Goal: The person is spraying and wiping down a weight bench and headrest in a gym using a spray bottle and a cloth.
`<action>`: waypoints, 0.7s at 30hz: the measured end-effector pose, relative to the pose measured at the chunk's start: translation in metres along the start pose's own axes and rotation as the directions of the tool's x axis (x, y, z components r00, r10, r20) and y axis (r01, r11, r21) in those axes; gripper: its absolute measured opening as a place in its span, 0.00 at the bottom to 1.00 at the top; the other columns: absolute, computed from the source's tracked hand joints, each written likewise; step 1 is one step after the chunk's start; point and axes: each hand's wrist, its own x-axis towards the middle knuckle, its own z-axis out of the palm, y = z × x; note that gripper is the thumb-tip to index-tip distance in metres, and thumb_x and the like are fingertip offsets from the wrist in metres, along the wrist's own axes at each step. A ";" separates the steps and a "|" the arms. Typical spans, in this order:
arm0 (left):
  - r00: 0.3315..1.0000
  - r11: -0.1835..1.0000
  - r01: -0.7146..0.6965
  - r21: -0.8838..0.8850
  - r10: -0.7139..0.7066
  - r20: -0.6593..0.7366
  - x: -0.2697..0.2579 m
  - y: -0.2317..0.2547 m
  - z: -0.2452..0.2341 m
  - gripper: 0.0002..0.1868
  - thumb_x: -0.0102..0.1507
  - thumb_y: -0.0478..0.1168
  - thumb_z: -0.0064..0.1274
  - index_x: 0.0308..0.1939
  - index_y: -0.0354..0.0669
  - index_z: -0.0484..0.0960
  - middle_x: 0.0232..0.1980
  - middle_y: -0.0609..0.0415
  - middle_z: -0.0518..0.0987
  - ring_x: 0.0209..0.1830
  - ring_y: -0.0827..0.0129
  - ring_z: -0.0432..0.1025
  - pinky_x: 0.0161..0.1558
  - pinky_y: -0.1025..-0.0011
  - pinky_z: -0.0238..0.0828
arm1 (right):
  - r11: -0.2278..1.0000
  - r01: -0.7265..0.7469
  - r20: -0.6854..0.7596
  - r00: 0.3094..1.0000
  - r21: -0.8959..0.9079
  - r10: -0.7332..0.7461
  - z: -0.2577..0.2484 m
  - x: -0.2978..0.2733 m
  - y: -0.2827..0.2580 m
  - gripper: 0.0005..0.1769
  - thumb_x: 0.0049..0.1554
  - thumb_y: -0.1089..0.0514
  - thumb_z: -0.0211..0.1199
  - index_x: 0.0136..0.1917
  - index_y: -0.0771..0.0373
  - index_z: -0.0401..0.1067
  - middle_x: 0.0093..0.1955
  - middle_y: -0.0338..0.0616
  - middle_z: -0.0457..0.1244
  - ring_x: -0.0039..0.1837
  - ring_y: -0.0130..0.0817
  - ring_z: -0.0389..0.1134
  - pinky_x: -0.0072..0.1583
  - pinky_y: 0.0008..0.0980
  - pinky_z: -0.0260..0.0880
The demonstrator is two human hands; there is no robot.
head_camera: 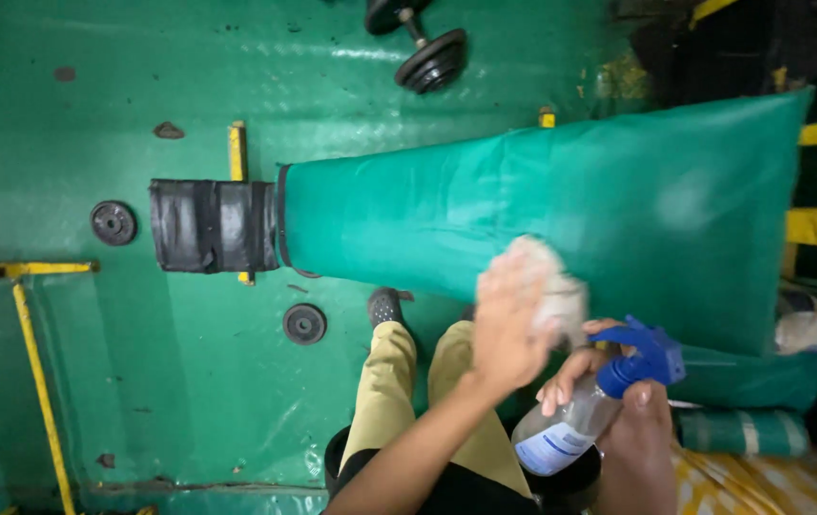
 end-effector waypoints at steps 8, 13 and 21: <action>0.991 0.994 0.085 0.074 -0.076 -0.113 0.110 -0.071 -0.040 0.39 0.68 0.49 0.48 0.81 0.44 0.56 0.84 0.40 0.53 0.85 0.38 0.46 0.81 0.41 0.34 | 0.994 0.016 -0.139 0.990 -0.108 -0.031 -0.012 -0.014 -0.008 0.46 0.63 0.32 0.59 0.73 0.73 0.54 0.37 0.59 0.62 0.37 0.50 0.69 0.44 0.49 0.73; 0.979 0.962 0.203 0.181 -0.196 -0.055 0.174 -0.114 -0.038 0.32 0.71 0.51 0.47 0.78 0.48 0.61 0.82 0.45 0.59 0.83 0.43 0.50 0.81 0.43 0.37 | 0.997 0.027 -0.097 0.995 -0.075 -0.034 -0.020 -0.010 0.000 0.47 0.63 0.31 0.59 0.74 0.71 0.53 0.38 0.58 0.62 0.38 0.50 0.69 0.46 0.49 0.73; 0.995 0.997 -0.064 -0.047 0.060 -0.082 0.039 0.039 -0.016 0.39 0.68 0.48 0.49 0.81 0.42 0.56 0.85 0.38 0.49 0.86 0.36 0.41 0.82 0.42 0.34 | 0.999 0.043 -0.080 0.996 0.003 -0.043 -0.020 0.002 -0.002 0.46 0.62 0.32 0.61 0.76 0.68 0.52 0.38 0.58 0.62 0.39 0.51 0.68 0.45 0.50 0.72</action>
